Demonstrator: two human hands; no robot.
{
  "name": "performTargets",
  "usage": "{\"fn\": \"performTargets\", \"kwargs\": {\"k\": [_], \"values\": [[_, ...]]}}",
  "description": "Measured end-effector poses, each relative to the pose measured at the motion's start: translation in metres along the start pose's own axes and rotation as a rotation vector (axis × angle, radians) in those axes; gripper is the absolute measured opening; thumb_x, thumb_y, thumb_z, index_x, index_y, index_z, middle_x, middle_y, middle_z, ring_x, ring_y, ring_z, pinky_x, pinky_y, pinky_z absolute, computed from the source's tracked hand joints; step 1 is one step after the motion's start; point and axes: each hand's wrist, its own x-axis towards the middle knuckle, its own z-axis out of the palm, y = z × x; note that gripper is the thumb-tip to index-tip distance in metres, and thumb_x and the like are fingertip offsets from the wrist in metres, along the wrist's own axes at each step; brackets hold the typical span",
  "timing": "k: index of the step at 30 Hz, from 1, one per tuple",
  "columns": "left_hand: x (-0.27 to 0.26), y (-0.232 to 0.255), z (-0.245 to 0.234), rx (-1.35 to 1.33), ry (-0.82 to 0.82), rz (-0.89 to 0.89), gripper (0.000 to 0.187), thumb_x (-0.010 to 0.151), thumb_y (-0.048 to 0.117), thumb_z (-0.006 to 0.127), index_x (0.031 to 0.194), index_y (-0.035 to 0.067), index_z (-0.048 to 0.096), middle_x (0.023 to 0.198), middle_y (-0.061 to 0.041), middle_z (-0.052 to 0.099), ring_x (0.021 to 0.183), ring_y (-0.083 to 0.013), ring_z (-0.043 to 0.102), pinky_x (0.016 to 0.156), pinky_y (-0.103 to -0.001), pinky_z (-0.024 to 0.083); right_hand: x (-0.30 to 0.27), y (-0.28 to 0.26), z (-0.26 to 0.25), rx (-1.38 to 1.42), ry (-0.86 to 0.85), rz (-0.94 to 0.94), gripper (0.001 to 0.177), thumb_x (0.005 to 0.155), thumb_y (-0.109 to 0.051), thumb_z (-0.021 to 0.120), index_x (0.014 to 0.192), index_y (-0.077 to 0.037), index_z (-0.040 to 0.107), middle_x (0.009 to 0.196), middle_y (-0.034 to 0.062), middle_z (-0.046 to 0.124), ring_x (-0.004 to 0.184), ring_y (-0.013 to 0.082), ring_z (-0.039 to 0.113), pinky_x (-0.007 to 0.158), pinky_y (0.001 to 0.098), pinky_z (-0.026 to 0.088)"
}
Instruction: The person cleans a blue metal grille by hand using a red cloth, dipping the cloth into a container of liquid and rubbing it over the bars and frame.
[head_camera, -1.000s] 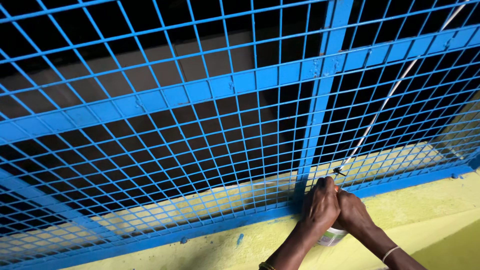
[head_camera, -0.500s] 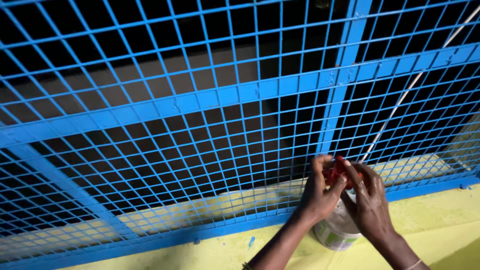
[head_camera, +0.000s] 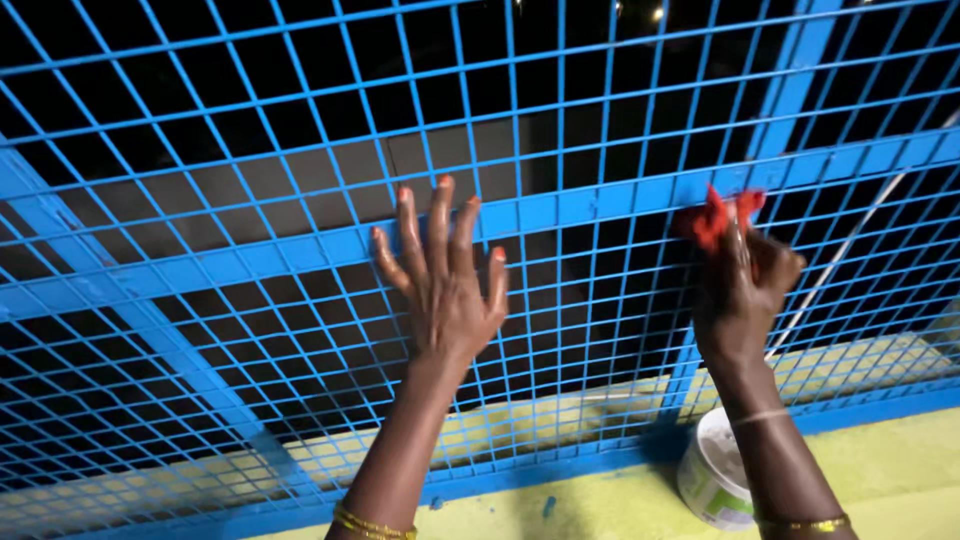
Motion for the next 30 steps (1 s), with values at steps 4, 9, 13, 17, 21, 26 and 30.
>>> {"fn": "performTargets", "kwargs": {"k": [4,9,13,17,21,26,30], "values": [[-0.019,-0.027,0.028,0.150,0.065,0.160,0.063,0.109,0.047,0.049,0.164,0.025,0.029,0.173,-0.008,0.019,0.160,-0.0364,0.017,0.125,-0.070,0.008,-0.098,0.006,-0.002,-0.020,-0.175,0.108,0.049,0.095,0.005,0.069,0.141,-0.009,0.064,0.117,0.0186,0.058,0.106,0.0372,0.053,0.091,0.0472,0.047],[-0.028,-0.031,0.037,0.194,0.054,0.172,0.062,0.113,0.049,0.040,0.167,0.025,0.023,0.174,-0.008,0.018,0.160,-0.0359,0.018,0.126,-0.068,0.010,-0.113,-0.008,-0.030,0.172,-0.342,0.405,0.032,0.095,-0.009,0.069,0.126,-0.012,0.065,0.113,0.0161,0.058,0.098,0.0291,0.060,0.076,0.0400,0.051],[-0.027,-0.030,0.035,0.162,0.081,0.169,0.063,0.112,0.049,0.041,0.168,0.026,0.022,0.173,-0.007,0.018,0.160,-0.0342,0.019,0.126,-0.067,0.011,-0.048,-0.024,-0.039,0.284,-0.091,0.462,0.039,0.108,-0.004,0.061,0.146,-0.012,0.059,0.134,0.0192,0.046,0.120,0.0291,0.056,0.100,0.0406,0.053],[-0.026,-0.031,0.038,0.163,0.086,0.181,0.063,0.112,0.050,0.038,0.168,0.027,0.019,0.175,-0.005,0.015,0.161,-0.0320,0.016,0.127,-0.066,0.010,-0.013,-0.069,-0.002,-0.068,0.007,0.316,0.057,0.089,-0.008,0.078,0.142,0.000,0.056,0.136,0.0282,0.044,0.120,0.0446,0.045,0.098,0.0547,0.043],[-0.028,-0.033,0.039,0.167,0.052,0.182,0.062,0.113,0.050,0.033,0.168,0.027,0.015,0.175,-0.003,0.011,0.161,-0.0296,0.013,0.127,-0.064,0.006,-0.028,-0.099,-0.003,0.130,0.013,0.403,0.035,0.106,-0.003,0.070,0.137,-0.013,0.060,0.133,0.0206,0.047,0.127,0.0377,0.052,0.108,0.0464,0.047],[-0.027,-0.036,0.031,0.125,0.073,0.188,0.060,0.112,0.046,0.032,0.168,0.028,0.018,0.175,-0.002,0.014,0.162,-0.0280,0.013,0.129,-0.060,0.004,-0.010,-0.122,-0.029,0.370,-0.123,0.223,0.056,0.092,0.005,0.060,0.143,-0.018,0.058,0.139,0.0149,0.058,0.128,0.0333,0.058,0.109,0.0393,0.049],[-0.027,-0.037,0.030,0.116,0.059,0.201,0.058,0.112,0.042,0.033,0.167,0.027,0.021,0.174,-0.004,0.017,0.161,-0.0289,0.013,0.129,-0.059,0.003,0.008,-0.108,-0.023,0.217,-0.213,-0.010,0.066,0.083,0.001,0.072,0.145,-0.011,0.055,0.150,0.0138,0.055,0.125,0.0339,0.057,0.109,0.0487,0.041]]}}
